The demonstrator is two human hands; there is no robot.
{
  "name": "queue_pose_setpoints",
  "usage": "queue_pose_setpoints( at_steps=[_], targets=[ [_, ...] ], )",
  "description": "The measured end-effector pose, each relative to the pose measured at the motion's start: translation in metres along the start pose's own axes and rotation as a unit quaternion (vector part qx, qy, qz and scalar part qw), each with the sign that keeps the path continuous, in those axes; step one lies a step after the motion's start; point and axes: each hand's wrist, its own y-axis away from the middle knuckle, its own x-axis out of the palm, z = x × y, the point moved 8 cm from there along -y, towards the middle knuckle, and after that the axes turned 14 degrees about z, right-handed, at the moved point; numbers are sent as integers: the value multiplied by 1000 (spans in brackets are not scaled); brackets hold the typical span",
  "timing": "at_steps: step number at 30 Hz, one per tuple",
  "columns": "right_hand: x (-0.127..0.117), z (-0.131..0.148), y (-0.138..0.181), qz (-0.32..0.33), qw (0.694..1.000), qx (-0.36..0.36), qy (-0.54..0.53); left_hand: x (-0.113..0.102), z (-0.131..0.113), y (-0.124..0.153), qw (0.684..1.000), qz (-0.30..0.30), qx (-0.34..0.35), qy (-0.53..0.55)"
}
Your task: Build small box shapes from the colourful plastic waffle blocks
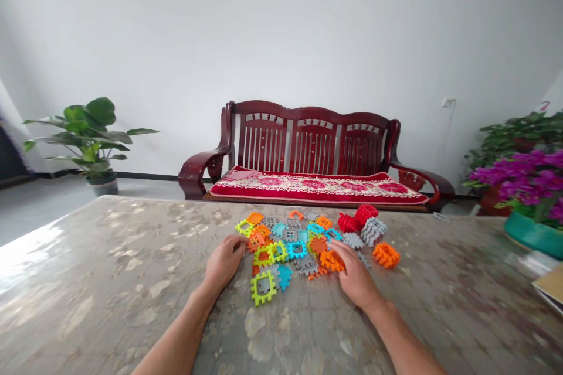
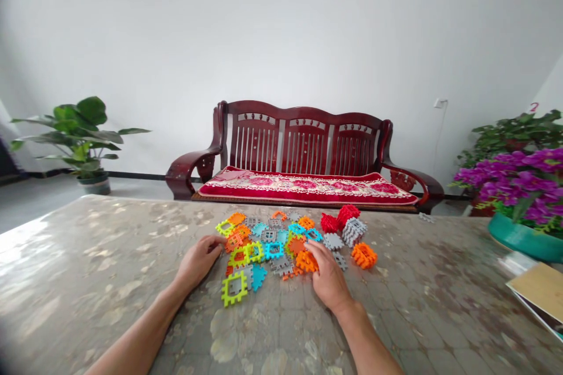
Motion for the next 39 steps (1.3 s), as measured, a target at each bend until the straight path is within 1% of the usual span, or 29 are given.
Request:
queue_pose_setpoints(
  at_steps=[3,6,9,13,16,21,25,28,32,36,39],
  targets=[
    [1,-19,4,-37,998,30,-37,1,2,-1,1000,3,1,-1],
    [1,-26,5,-52,996,50,-45,1,4,-2,1000,1,5,-2],
    [0,-23,6,-55,996,55,-35,2,5,-3,1000,-3,8,-3],
    [-5,-13,7,-67,996,40,-30,2,6,-3,1000,-6,9,-3],
    [-5,-8,7,-53,997,41,-24,3,6,-3,1000,-2,10,-5],
    [2,-7,5,4,998,40,-51,2,6,-3,1000,3,7,-6],
    [2,-7,4,17,996,24,-79,3,7,-4,1000,7,6,-2],
    [0,-5,4,25,996,33,-84,4,9,-4,1000,6,3,-2],
    [-5,2,5,33,995,59,-69,4,9,-4,1000,4,2,-4],
    [-5,15,4,42,997,63,-30,3,7,-3,1000,-2,7,-4],
    [-4,19,3,37,997,70,-5,2,6,-3,1000,-5,14,-6]
  ],
)
